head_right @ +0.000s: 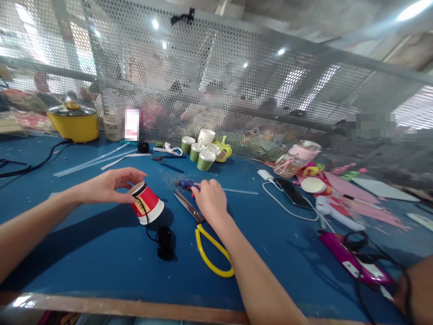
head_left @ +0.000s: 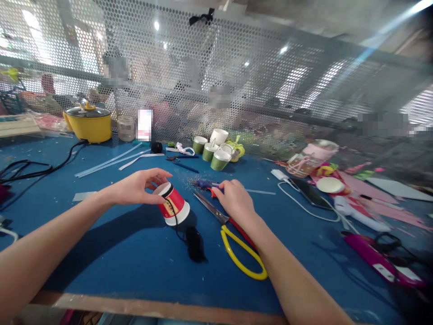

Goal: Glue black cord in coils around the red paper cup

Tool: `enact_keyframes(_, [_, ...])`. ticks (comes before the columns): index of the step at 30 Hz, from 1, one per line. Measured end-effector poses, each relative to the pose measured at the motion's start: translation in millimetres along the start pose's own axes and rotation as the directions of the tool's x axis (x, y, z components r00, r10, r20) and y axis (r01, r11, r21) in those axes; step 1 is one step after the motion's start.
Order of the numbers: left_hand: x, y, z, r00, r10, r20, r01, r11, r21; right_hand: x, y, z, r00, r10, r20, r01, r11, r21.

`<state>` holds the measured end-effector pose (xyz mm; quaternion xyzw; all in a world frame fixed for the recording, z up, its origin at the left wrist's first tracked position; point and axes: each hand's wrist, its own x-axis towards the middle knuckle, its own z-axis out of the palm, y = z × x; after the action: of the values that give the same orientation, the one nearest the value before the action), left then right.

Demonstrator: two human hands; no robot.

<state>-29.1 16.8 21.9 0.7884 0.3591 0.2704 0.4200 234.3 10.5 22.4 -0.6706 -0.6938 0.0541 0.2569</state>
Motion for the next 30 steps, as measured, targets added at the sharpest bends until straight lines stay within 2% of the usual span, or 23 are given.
enact_keyframes(3, [-0.8, 0.5, 0.6, 1.000, 0.009, 0.000, -0.009, 1.000, 0.010, -17.4, -30.4, -5.3, 0.981, -0.176, 0.087, 0.173, 0.984, 0.044])
enact_keyframes(5, [-1.5, 1.1, 1.0, 1.000, 0.020, -0.008, -0.019, 1.000, 0.021, -31.2, -50.2, -3.5, 0.910, -0.379, 0.165, 0.369, 0.925, 0.093])
enact_keyframes(6, [-1.7, 1.5, 1.2, 1.000, 0.023, -0.014, -0.023, 0.999, 0.032, -37.7, -58.4, -0.9, 0.878, -0.447, 0.171, 0.445, 0.894, 0.053])
enact_keyframes(8, [-2.2, 2.0, 1.6, 0.999, 0.022, -0.024, -0.021, 0.999, 0.049, -47.5, -69.7, 6.7, 0.851, -0.500, 0.159, 0.519, 0.846, -0.117])
enact_keyframes(10, [-2.5, 2.1, 2.0, 0.999, 0.020, -0.031, -0.017, 0.997, 0.070, -52.2, -74.0, 14.6, 0.860, -0.489, 0.145, 0.510, 0.831, -0.221])
enact_keyframes(12, [-2.5, 1.6, 2.3, 0.999, 0.025, -0.038, -0.022, 0.996, 0.088, -52.7, -73.2, 19.2, 0.870, -0.472, 0.141, 0.492, 0.845, -0.208])
enact_keyframes(16, [-2.3, -0.1, 2.1, 0.998, 0.046, -0.036, -0.043, 0.995, 0.093, -48.5, -67.5, 14.5, 0.878, -0.460, 0.133, 0.464, 0.886, -0.003])
enact_keyframes(19, [-2.4, -1.1, 2.1, 0.998, 0.052, -0.026, -0.050, 0.995, 0.085, -45.2, -65.5, 5.4, 0.914, -0.360, 0.185, 0.324, 0.925, 0.200])
enact_keyframes(22, [-2.9, -1.4, 3.1, 0.998, 0.060, -0.012, -0.059, 0.997, 0.055, -41.5, -65.0, -1.9, 0.915, -0.302, 0.269, 0.203, 0.918, 0.341])
enact_keyframes(24, [-3.0, -1.1, 4.3, 0.997, 0.070, -0.015, -0.069, 0.997, 0.043, -38.7, -64.8, -5.9, 0.906, -0.331, 0.264, 0.237, 0.913, 0.332])
enact_keyframes(30, [-2.4, 1.9, 7.0, 0.994, 0.107, -0.014, -0.106, 0.990, 0.094, -34.5, -63.5, -17.0, 0.860, -0.471, 0.198, 0.450, 0.881, 0.146])
